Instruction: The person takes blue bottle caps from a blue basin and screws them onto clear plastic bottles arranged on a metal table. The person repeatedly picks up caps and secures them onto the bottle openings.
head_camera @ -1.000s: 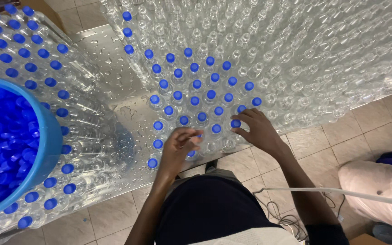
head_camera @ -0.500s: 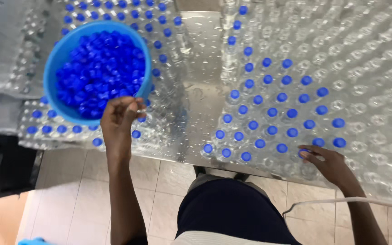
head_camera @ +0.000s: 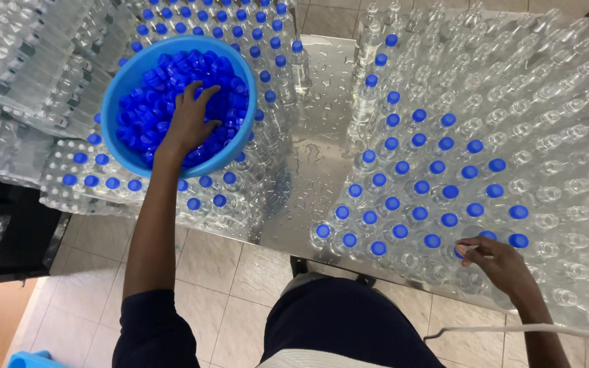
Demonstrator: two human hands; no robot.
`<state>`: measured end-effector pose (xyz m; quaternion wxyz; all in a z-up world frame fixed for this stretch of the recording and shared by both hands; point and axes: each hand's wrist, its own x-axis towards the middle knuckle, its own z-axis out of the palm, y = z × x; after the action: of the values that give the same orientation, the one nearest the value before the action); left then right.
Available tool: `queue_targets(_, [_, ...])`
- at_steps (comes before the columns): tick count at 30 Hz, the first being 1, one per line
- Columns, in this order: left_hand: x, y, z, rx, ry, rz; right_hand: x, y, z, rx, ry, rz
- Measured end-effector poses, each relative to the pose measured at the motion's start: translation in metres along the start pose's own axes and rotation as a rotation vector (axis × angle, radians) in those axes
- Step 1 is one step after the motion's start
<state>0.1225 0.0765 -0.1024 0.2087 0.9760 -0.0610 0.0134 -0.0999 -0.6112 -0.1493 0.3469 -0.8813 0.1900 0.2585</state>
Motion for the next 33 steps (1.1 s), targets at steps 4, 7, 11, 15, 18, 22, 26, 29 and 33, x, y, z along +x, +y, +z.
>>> queue_targets(4, [0.036, -0.015, 0.013, 0.268, -0.166, -0.068, -0.01, -0.008, 0.004, 0.064, 0.055, -0.002])
queue_targets(7, [0.053, -0.013, 0.021, 0.386, -0.263, -0.161, -0.005, 0.001, 0.009, 0.022, 0.079, -0.003])
queue_targets(11, [0.054, -0.011, 0.017, 0.428, -0.272, -0.097, -0.019, -0.016, 0.006, 0.055, 0.095, 0.04])
queue_targets(15, [0.047, -0.014, 0.01, 0.443, -0.274, 0.078, -0.015, -0.008, 0.008, 0.076, 0.113, 0.019])
queue_targets(18, [0.045, -0.031, 0.019, 0.351, -0.238, 0.134, -0.013, -0.004, 0.012, 0.085, 0.135, -0.009])
queue_targets(22, [0.045, -0.043, 0.039, 0.259, -0.115, 0.156, -0.02, -0.003, 0.014, 0.099, 0.185, -0.028])
queue_targets(26, [0.054, -0.053, 0.041, 0.165, -0.025, 0.154, -0.025, -0.005, 0.014, 0.094, 0.201, -0.027])
queue_targets(29, [0.055, -0.048, 0.025, -0.04, -0.021, -0.031, -0.032, -0.006, 0.014, 0.043, 0.204, -0.079])
queue_targets(33, [0.048, -0.042, -0.01, -0.738, 0.293, -0.282, -0.057, -0.017, 0.014, 0.013, 0.325, -0.144])
